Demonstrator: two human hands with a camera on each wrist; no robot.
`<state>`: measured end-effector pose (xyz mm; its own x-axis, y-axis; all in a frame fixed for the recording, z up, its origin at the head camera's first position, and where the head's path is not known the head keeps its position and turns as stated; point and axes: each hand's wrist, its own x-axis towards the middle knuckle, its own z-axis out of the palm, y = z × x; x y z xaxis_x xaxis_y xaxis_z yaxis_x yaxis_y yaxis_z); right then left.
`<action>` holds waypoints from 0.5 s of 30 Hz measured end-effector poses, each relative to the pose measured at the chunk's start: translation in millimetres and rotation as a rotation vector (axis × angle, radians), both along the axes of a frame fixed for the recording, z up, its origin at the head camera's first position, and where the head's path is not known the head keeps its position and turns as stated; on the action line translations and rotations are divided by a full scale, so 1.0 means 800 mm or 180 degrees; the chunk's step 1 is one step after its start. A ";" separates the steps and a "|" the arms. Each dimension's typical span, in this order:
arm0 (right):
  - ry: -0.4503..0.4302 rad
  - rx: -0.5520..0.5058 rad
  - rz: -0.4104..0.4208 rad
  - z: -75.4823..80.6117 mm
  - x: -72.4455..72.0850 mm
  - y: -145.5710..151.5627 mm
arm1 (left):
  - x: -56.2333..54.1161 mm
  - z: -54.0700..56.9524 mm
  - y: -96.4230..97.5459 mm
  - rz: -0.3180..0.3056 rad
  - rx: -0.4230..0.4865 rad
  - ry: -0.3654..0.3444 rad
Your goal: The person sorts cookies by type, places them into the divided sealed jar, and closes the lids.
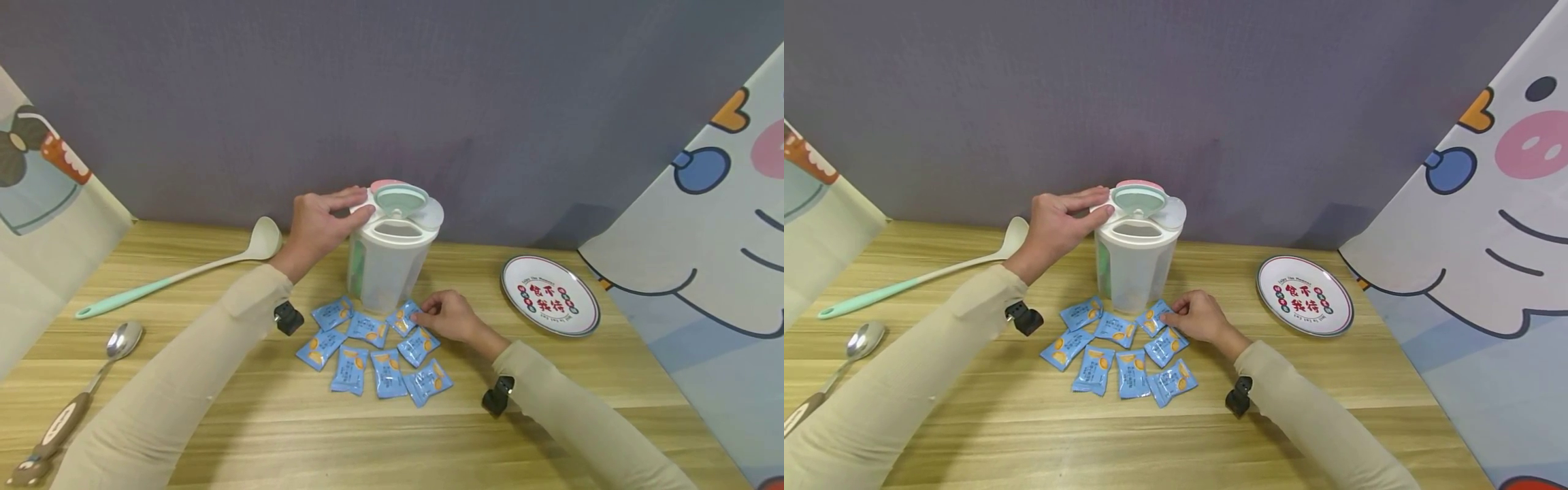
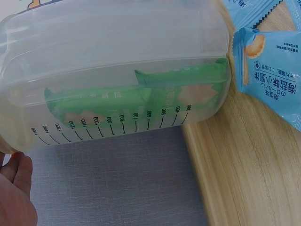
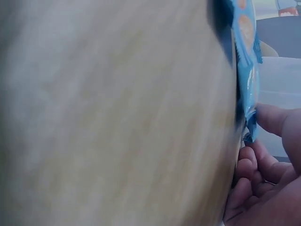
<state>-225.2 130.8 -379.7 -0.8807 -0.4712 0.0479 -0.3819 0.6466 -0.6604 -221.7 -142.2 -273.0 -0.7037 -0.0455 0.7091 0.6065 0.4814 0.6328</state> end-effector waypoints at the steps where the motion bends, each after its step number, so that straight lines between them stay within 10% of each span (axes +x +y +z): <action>1: -0.0007 -0.0022 -0.0005 0.000 0.000 0.001 | 0.000 0.000 0.000 0.0003 0.0005 -0.0001; 15: -0.0220 -0.0627 -0.0191 -0.008 -0.006 0.013 | -0.003 -0.001 0.001 0.0021 0.0010 0.0024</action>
<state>-230.2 141.4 -386.2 -0.9113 -0.4053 0.0725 -0.2960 0.5226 -0.7995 -223.8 -141.7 -274.2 -0.6980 -0.0524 0.7142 0.6081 0.4833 0.6298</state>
